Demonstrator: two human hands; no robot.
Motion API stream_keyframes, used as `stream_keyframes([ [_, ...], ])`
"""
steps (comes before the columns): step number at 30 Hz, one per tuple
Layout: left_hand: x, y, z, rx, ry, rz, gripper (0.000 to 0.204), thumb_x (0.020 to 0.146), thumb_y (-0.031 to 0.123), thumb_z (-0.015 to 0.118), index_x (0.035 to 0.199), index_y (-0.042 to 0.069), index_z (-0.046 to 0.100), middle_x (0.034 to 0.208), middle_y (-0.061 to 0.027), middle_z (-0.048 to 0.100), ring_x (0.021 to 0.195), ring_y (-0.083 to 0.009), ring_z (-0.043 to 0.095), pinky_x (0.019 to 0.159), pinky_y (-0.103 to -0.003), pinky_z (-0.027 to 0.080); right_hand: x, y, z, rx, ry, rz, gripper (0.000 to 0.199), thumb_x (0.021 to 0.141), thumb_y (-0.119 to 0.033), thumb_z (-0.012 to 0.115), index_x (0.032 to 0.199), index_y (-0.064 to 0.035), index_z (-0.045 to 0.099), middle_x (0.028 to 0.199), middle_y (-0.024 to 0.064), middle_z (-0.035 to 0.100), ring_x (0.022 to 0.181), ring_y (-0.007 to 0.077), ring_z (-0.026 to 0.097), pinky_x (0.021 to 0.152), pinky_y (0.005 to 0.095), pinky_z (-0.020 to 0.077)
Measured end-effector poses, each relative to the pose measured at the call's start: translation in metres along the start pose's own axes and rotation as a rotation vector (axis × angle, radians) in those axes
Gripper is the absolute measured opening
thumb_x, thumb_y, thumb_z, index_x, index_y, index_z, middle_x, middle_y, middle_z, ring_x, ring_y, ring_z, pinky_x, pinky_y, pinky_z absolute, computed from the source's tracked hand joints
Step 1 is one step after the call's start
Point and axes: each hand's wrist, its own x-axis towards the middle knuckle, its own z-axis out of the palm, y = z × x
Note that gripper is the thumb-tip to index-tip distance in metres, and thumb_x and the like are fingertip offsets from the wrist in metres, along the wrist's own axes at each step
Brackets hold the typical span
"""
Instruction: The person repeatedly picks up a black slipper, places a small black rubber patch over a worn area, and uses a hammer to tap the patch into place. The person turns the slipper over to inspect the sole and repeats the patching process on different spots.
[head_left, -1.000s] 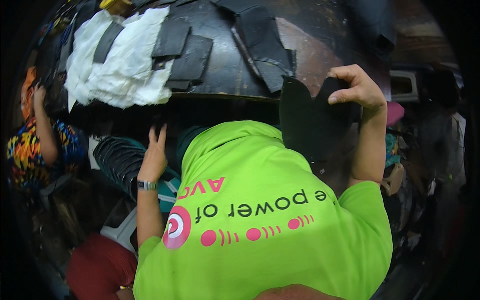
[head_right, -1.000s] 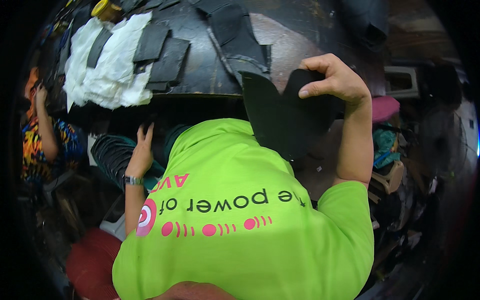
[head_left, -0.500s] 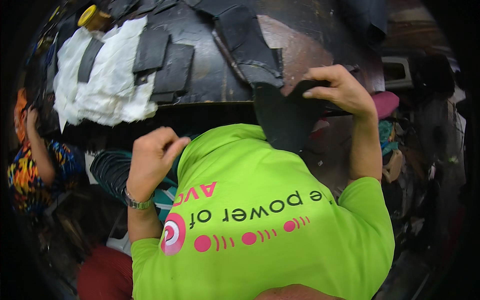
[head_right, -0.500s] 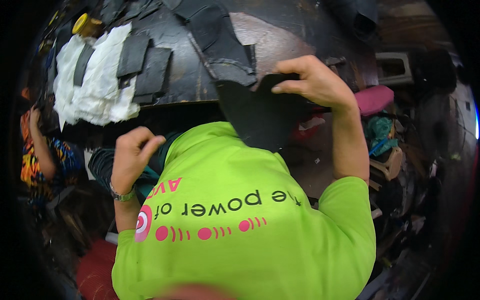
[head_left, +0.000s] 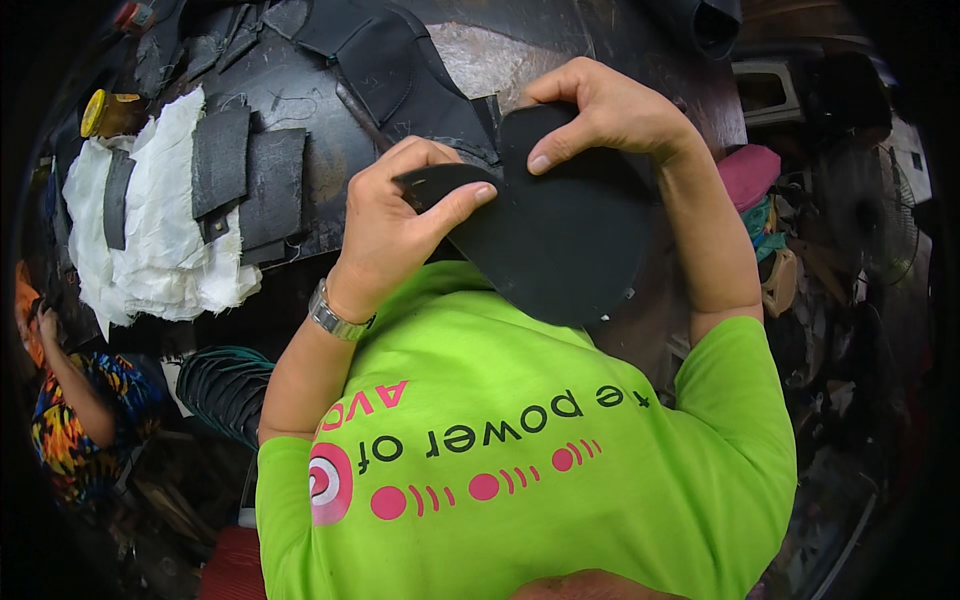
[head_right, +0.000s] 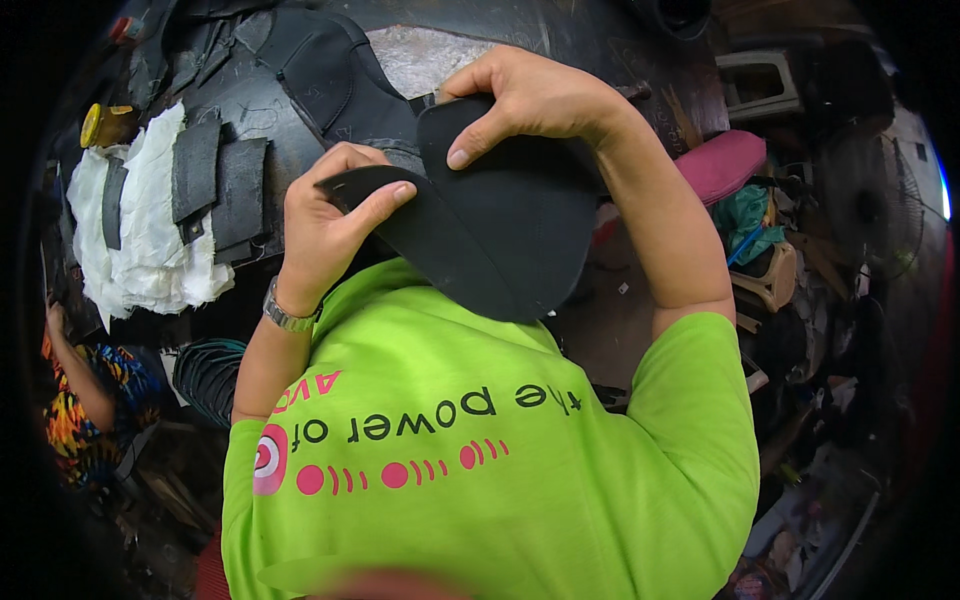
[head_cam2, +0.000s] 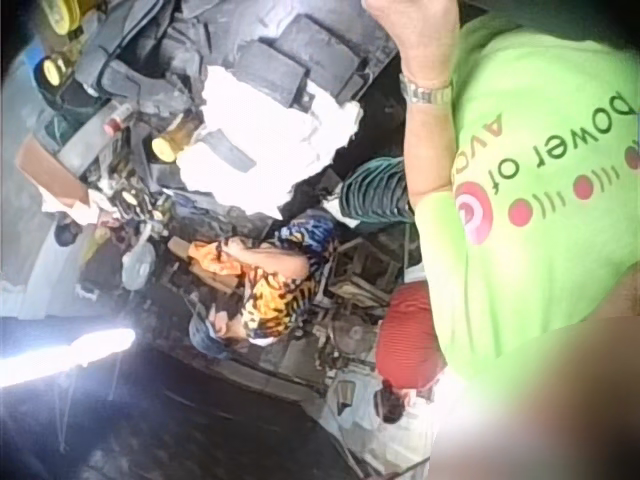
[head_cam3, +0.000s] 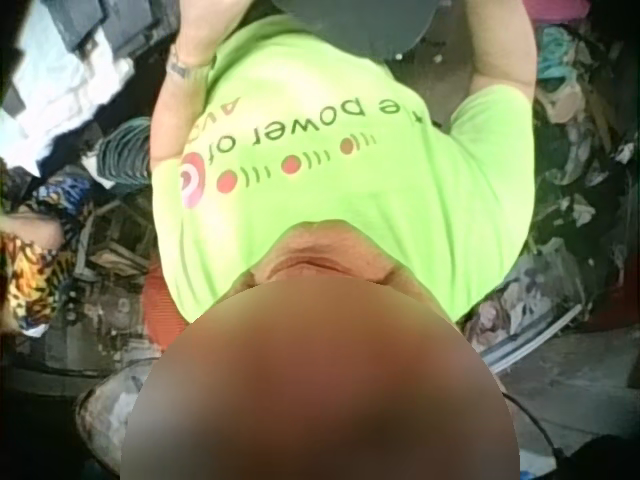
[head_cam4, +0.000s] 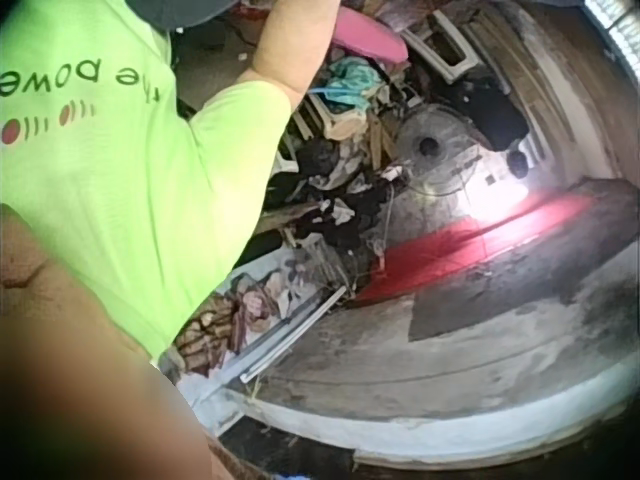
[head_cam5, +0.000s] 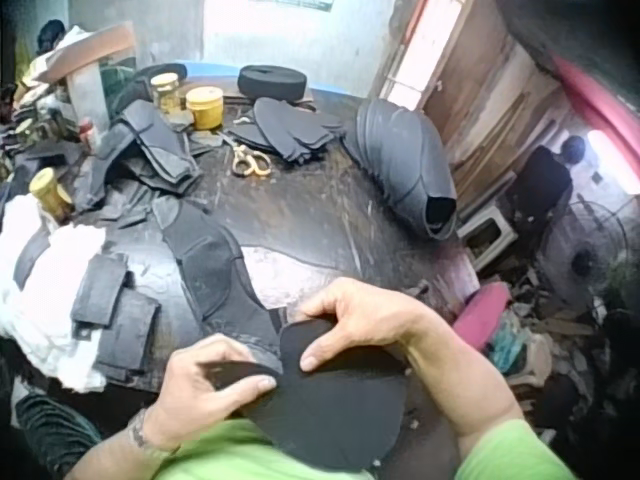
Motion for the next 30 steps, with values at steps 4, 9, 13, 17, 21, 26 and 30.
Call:
stream_keyframes([
  [4,0.008,-0.002,0.004,0.487,0.181,0.368,0.020,0.075,0.012,0.082,0.081,0.004,0.065,0.100,-0.0073,0.072,0.100,-0.0229,0.063,0.088,-0.035,0.045,0.016,0.007,-0.010,-0.121,-0.016,-0.049,0.033,0.071,-0.012,0.084,0.097,0.0031,0.072,0.082,0.0030,0.071,0.075,0.0088,0.061,0.071,0.0267,0.0505],
  [9,0.020,-0.011,0.005,0.595,0.146,0.317,0.019,0.079,0.017,0.080,0.081,0.007,0.064,0.100,-0.0009,0.073,0.098,-0.0209,0.062,0.091,-0.036,0.038,0.028,0.013,-0.018,-0.219,0.033,-0.091,0.033,0.070,-0.014,0.085,0.094,0.0035,0.071,0.077,0.0053,0.069,0.069,0.0106,0.059,0.067,0.0284,0.0494],
  [13,0.021,-0.016,0.007,0.610,0.172,0.318,0.018,0.079,0.018,0.080,0.085,0.008,0.068,0.097,-0.0002,0.072,0.095,-0.0192,0.063,0.087,-0.036,0.039,0.033,0.017,-0.017,-0.264,0.046,-0.021,0.033,0.068,-0.016,0.086,0.090,0.0035,0.070,0.073,0.0070,0.067,0.067,0.0124,0.059,0.065,0.0301,0.0493],
  [17,0.022,-0.016,0.008,0.626,0.182,0.296,0.019,0.078,0.019,0.081,0.090,0.008,0.071,0.093,-0.0004,0.071,0.092,-0.0191,0.063,0.086,-0.035,0.039,0.036,0.017,-0.021,-0.251,0.023,0.004,0.027,0.071,-0.010,0.085,0.089,0.0028,0.070,0.075,0.0005,0.066,0.071,0.0071,0.057,0.068,0.0268,0.0492],
  [21,0.024,-0.015,0.008,0.636,0.185,0.280,0.019,0.078,0.019,0.081,0.091,0.009,0.072,0.091,-0.0002,0.071,0.090,-0.0188,0.063,0.084,-0.035,0.039,0.039,0.015,-0.024,-0.256,0.010,-0.027,0.028,0.071,-0.009,0.085,0.091,0.0035,0.070,0.077,0.0017,0.068,0.072,0.0077,0.058,0.069,0.0268,0.0498],
  [26,0.024,-0.014,0.009,0.638,0.193,0.273,0.018,0.077,0.017,0.082,0.090,0.009,0.072,0.090,0.0003,0.070,0.090,-0.0183,0.063,0.083,-0.035,0.038,0.042,0.019,-0.021,-0.251,0.027,-0.081,0.039,0.069,-0.012,0.083,0.101,0.0058,0.070,0.080,0.0105,0.071,0.072,0.0126,0.062,0.070,0.0297,0.0516],
  [30,0.025,-0.015,0.010,0.649,0.203,0.290,0.018,0.076,0.016,0.082,0.090,0.010,0.072,0.088,0.0004,0.070,0.089,-0.0181,0.062,0.083,-0.034,0.038,0.042,0.022,-0.021,-0.300,0.048,-0.092,0.041,0.068,-0.012,0.083,0.102,0.0061,0.070,0.081,0.0132,0.070,0.073,0.0145,0.062,0.072,0.0304,0.0516],
])
